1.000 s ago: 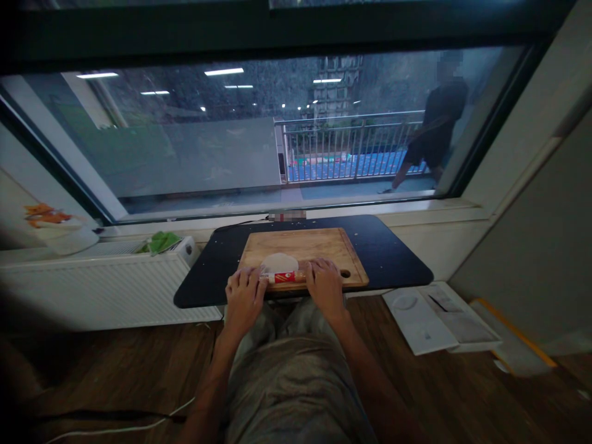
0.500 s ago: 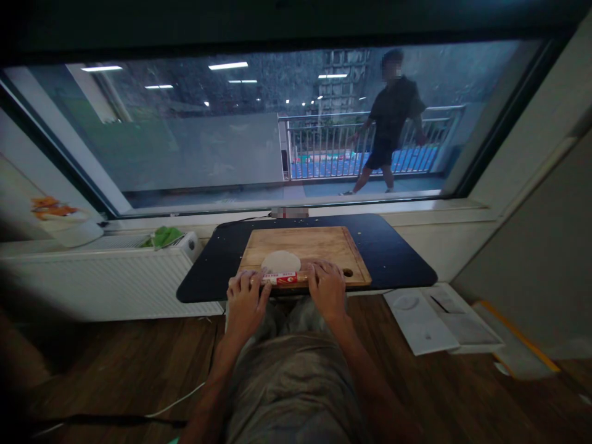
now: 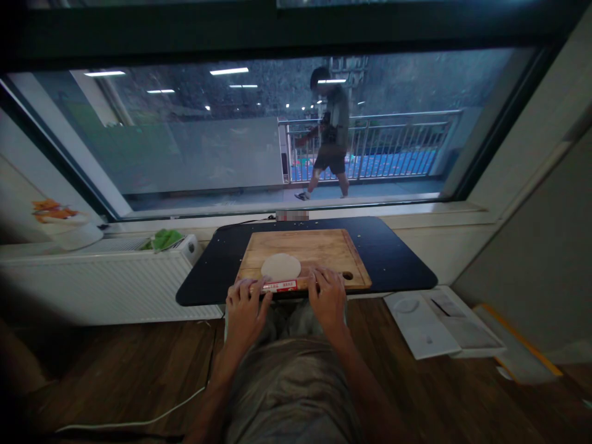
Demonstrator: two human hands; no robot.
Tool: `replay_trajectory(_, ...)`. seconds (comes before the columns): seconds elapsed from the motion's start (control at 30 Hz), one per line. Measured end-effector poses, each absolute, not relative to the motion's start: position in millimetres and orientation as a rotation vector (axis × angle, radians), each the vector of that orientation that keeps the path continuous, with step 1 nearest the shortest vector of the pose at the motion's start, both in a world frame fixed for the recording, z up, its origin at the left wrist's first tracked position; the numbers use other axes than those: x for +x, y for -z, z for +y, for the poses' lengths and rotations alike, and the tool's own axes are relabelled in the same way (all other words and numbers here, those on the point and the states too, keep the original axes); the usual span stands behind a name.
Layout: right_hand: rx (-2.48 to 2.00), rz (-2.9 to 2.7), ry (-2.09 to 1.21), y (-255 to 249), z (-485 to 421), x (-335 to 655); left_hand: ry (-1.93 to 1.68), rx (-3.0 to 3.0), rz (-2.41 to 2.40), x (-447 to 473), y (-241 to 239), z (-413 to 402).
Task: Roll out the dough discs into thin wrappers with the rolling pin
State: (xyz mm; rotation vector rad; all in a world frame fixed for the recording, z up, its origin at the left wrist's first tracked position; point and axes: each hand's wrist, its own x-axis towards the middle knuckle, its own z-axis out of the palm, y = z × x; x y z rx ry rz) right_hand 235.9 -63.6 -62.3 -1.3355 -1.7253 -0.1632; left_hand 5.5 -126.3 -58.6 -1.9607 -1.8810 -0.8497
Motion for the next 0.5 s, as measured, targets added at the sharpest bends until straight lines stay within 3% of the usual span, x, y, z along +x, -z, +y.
replay_trajectory(0.5,-1.301,-1.689,0.163,68.5,-63.6,236.0,0.835,-1.983,-1.874,4.4,56.8,-127.3)
